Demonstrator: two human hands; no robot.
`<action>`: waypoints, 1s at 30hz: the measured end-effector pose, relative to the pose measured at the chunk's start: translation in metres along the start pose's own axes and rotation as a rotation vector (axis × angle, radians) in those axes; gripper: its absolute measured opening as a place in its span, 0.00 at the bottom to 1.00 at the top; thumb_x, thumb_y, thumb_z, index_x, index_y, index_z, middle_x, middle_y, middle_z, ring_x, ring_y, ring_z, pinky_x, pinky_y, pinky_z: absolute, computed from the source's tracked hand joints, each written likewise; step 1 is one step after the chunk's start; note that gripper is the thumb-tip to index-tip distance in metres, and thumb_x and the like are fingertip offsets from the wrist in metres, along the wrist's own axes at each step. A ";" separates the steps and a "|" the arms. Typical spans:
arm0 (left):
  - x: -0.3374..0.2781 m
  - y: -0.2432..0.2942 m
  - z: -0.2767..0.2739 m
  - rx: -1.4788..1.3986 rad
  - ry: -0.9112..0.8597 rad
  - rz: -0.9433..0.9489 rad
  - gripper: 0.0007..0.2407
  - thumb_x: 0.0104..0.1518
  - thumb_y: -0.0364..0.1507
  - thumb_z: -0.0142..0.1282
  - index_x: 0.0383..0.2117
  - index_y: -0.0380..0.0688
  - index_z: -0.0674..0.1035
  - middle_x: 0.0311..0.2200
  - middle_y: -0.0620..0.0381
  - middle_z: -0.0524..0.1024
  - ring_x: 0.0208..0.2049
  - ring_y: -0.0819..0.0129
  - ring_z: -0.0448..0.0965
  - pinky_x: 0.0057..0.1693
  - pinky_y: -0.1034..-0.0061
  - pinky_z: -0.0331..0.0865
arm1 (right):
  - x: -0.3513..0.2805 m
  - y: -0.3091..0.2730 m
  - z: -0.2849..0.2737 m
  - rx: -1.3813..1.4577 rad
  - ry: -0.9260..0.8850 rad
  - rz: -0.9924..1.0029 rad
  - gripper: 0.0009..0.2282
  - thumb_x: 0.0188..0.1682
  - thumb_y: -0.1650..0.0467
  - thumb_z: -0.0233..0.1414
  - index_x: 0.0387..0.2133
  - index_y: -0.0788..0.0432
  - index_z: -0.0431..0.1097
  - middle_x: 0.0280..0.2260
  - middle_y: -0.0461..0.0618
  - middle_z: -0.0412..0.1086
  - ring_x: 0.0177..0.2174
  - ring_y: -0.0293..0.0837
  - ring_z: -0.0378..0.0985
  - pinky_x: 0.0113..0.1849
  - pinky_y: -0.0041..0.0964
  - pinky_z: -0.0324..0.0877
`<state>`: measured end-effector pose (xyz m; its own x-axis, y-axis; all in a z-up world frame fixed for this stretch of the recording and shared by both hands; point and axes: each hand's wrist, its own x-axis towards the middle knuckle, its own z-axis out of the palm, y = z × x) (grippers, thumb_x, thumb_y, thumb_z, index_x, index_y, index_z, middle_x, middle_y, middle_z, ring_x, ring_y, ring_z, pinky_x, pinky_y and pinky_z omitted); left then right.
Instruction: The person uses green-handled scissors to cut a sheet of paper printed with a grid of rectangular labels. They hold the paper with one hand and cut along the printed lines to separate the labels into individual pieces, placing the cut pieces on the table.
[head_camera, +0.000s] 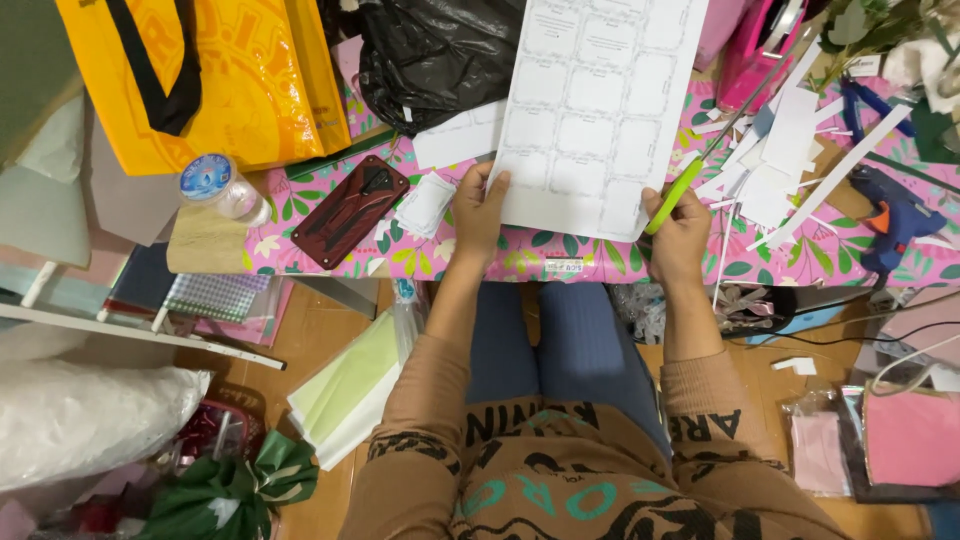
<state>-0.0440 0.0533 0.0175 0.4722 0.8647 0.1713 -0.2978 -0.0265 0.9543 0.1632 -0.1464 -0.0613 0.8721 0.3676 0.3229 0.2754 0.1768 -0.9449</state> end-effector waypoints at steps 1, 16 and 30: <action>0.001 -0.002 0.000 -0.002 -0.008 0.003 0.04 0.61 0.28 0.58 0.39 0.45 0.82 0.29 0.59 0.78 0.31 0.73 0.80 0.38 0.77 0.80 | -0.001 -0.001 0.001 -0.001 0.008 -0.005 0.02 0.54 0.76 0.60 0.34 0.63 0.75 0.32 0.45 0.63 0.33 0.36 0.66 0.38 0.30 0.66; -0.011 -0.017 -0.010 -0.598 -0.122 -0.271 0.24 0.68 0.47 0.33 0.47 0.43 0.80 0.38 0.56 0.81 0.40 0.69 0.83 0.47 0.76 0.78 | -0.010 -0.024 0.015 0.073 0.055 -0.058 0.03 0.50 0.77 0.61 0.31 0.61 0.75 0.32 0.44 0.63 0.36 0.37 0.68 0.42 0.33 0.66; -0.062 0.019 0.064 -0.277 -0.266 -0.294 0.23 0.56 0.22 0.64 0.59 0.38 0.71 0.49 0.51 0.77 0.50 0.66 0.76 0.56 0.60 0.73 | -0.017 -0.052 0.016 0.198 -0.015 0.000 0.05 0.48 0.79 0.61 0.35 0.60 0.76 0.29 0.45 0.72 0.31 0.33 0.74 0.36 0.30 0.74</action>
<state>-0.0255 -0.0329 0.0404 0.7544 0.6564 -0.0049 -0.3127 0.3660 0.8765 0.1275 -0.1476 -0.0171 0.8654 0.3812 0.3252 0.1891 0.3526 -0.9165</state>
